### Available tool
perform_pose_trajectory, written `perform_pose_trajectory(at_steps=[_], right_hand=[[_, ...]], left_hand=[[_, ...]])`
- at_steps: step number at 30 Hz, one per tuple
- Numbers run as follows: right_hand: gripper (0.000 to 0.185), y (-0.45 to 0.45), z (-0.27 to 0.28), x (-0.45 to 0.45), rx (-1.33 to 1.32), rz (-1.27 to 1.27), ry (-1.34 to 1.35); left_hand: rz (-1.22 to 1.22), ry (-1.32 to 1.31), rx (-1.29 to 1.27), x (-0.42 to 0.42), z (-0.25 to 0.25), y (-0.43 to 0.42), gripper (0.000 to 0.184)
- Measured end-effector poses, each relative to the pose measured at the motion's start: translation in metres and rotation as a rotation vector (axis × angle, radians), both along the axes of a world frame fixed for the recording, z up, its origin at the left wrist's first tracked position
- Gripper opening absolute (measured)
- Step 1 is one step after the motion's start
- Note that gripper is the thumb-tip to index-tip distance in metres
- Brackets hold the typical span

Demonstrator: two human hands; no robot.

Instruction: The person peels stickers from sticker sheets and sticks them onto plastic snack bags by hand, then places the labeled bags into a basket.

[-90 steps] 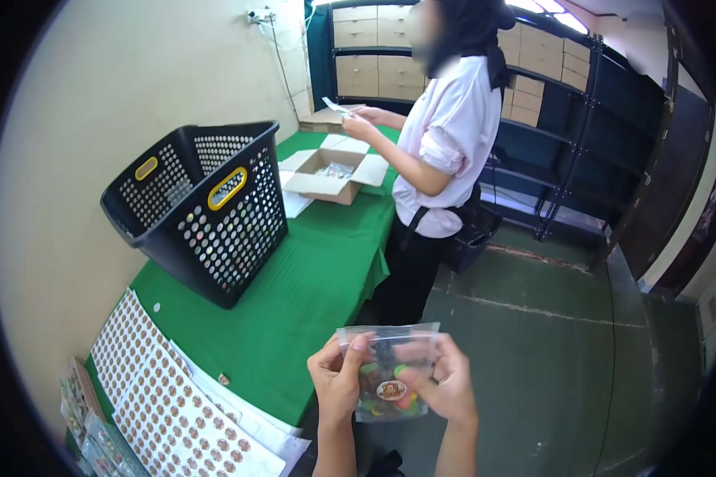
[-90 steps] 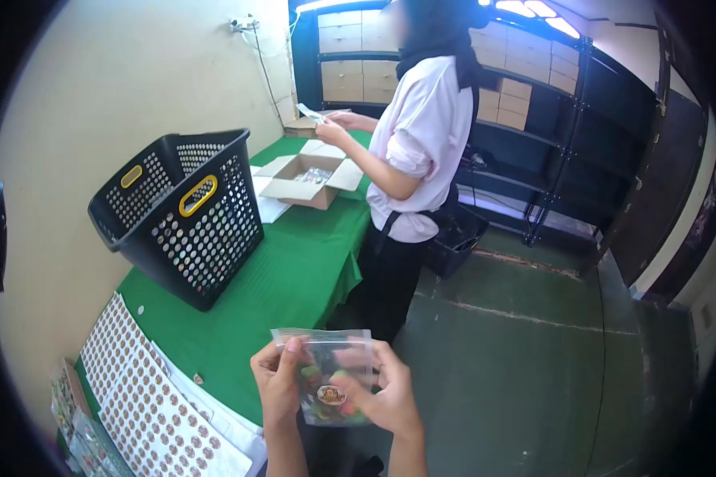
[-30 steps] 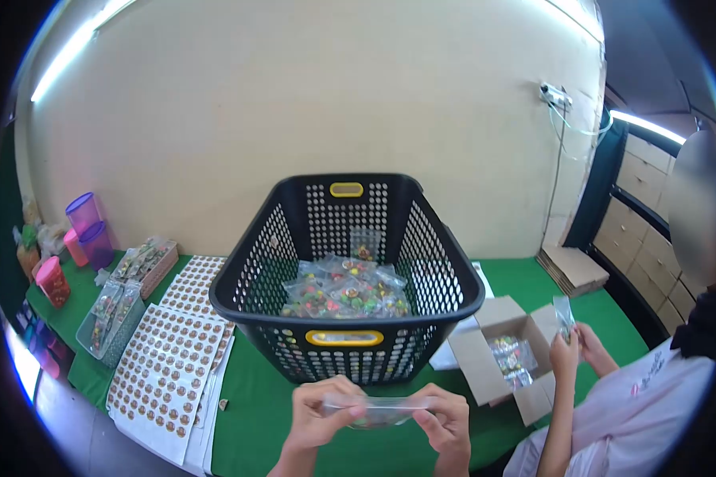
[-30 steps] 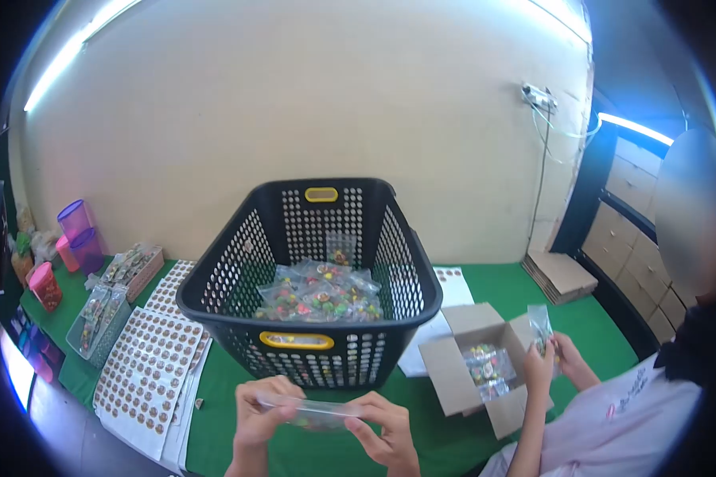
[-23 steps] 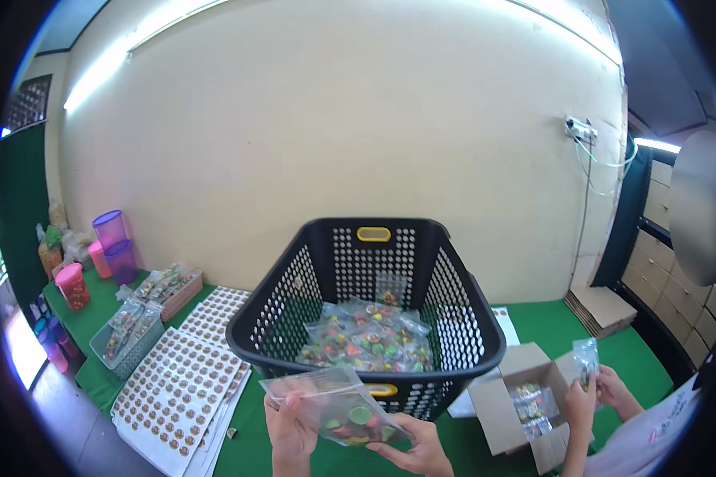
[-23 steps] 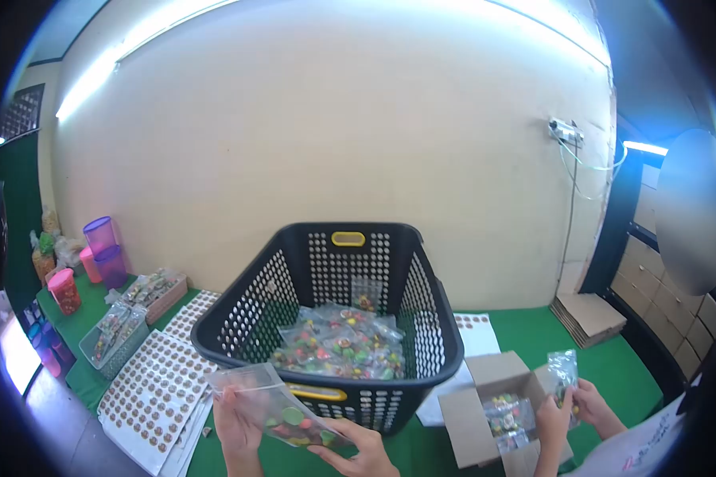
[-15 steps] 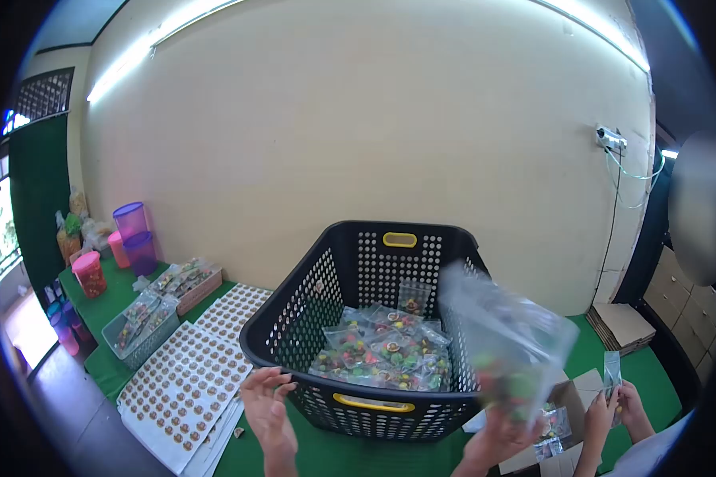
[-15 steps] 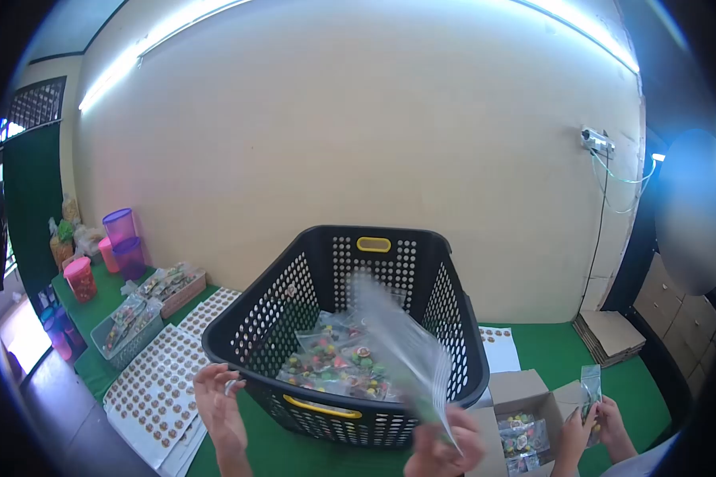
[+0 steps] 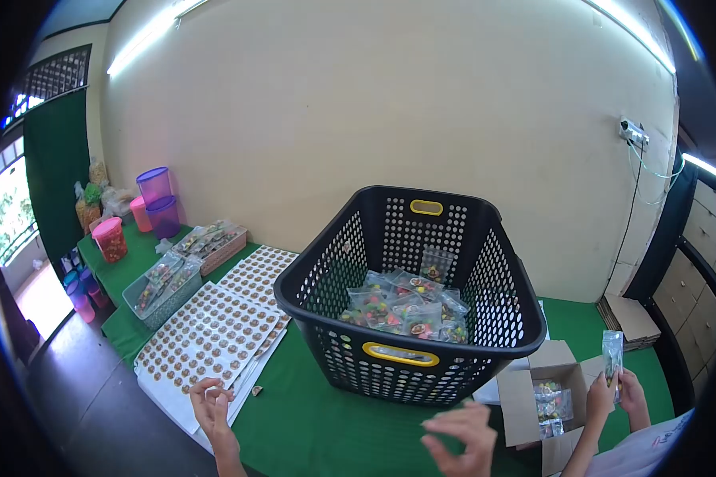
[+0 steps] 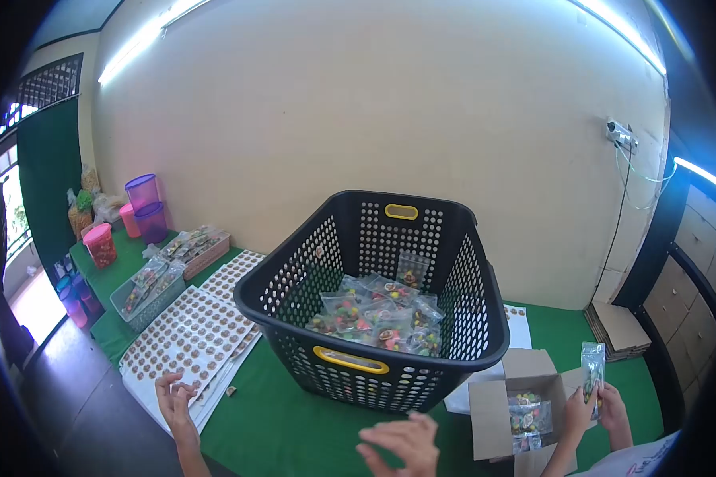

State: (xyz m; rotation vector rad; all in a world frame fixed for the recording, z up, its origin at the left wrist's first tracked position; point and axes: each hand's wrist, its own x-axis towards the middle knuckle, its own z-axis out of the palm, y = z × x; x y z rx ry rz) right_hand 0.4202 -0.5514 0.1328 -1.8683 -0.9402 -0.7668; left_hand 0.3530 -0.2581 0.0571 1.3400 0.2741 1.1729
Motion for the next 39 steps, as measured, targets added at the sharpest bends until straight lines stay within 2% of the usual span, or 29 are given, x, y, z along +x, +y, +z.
perform_pose_trajectory(at_steps=[2, 4, 10, 11, 15, 18, 19, 23, 25, 27, 28, 30, 32, 36, 38, 39], right_hand=[[0.019, 0.008, -0.020, -0.018, -0.004, 0.053, 0.086], [0.018, 0.017, -0.042, -0.027, -0.099, 0.187, 0.280], [0.017, 0.021, -0.073, -0.058, -0.244, 0.144, 0.579], [0.018, 0.023, -0.080, -0.060, -0.264, 0.140, 0.570], [0.020, 0.041, -0.103, -0.066, -0.368, 0.146, 0.580], [0.020, 0.077, -0.105, -0.071, -0.444, 0.163, 0.718], [0.021, 0.094, -0.100, -0.073, -0.494, 0.183, 0.612], [0.022, 0.170, -0.095, -0.083, -0.617, 0.361, 0.651], [0.027, 0.215, -0.082, -0.097, -0.671, 0.492, 0.456], [0.028, 0.255, -0.079, -0.112, -0.693, 0.615, 0.444], [0.028, 0.273, -0.080, -0.117, -0.693, 0.710, 0.409], [0.029, 0.305, -0.086, -0.127, -0.757, 0.771, 0.427], [0.032, 0.335, -0.096, -0.134, -0.805, 0.836, 0.462], [0.032, 0.382, -0.125, -0.137, -0.947, 0.785, 0.441], [0.030, 0.402, -0.137, -0.135, -1.002, 0.752, 0.551], [0.028, 0.411, -0.145, -0.133, -0.943, 0.772, 0.564]], left_hand=[[0.011, 0.026, -0.009, -0.006, -0.003, 0.004, 0.027], [-0.023, 0.026, -0.011, -0.004, 0.003, 0.001, 0.026], [-0.255, -0.001, 0.001, -0.001, 0.011, -0.010, 0.028], [-0.330, -0.019, 0.033, -0.006, 0.012, -0.007, 0.029], [-0.305, 0.010, 0.083, -0.047, 0.014, 0.026, 0.031], [-0.126, 0.044, 0.092, -0.096, 0.015, 0.067, 0.030], [-0.046, 0.046, 0.106, -0.116, 0.016, 0.081, 0.030], [0.294, 0.095, 0.146, -0.201, 0.017, 0.128, 0.023], [0.413, 0.108, 0.094, -0.247, 0.011, 0.145, 0.023], [0.601, 0.140, 0.064, -0.290, 0.004, 0.157, 0.021], [0.617, 0.158, 0.049, -0.310, -0.002, 0.163, 0.021], [0.791, 0.163, -0.039, -0.349, -0.011, 0.173, 0.019], [0.838, 0.188, -0.078, -0.380, -0.018, 0.180, 0.018], [0.932, 0.231, -0.055, -0.420, -0.015, 0.191, 0.020], [0.968, 0.263, -0.016, -0.432, -0.012, 0.191, 0.020], [0.965, 0.236, -0.001, -0.438, -0.012, 0.190, 0.022]])
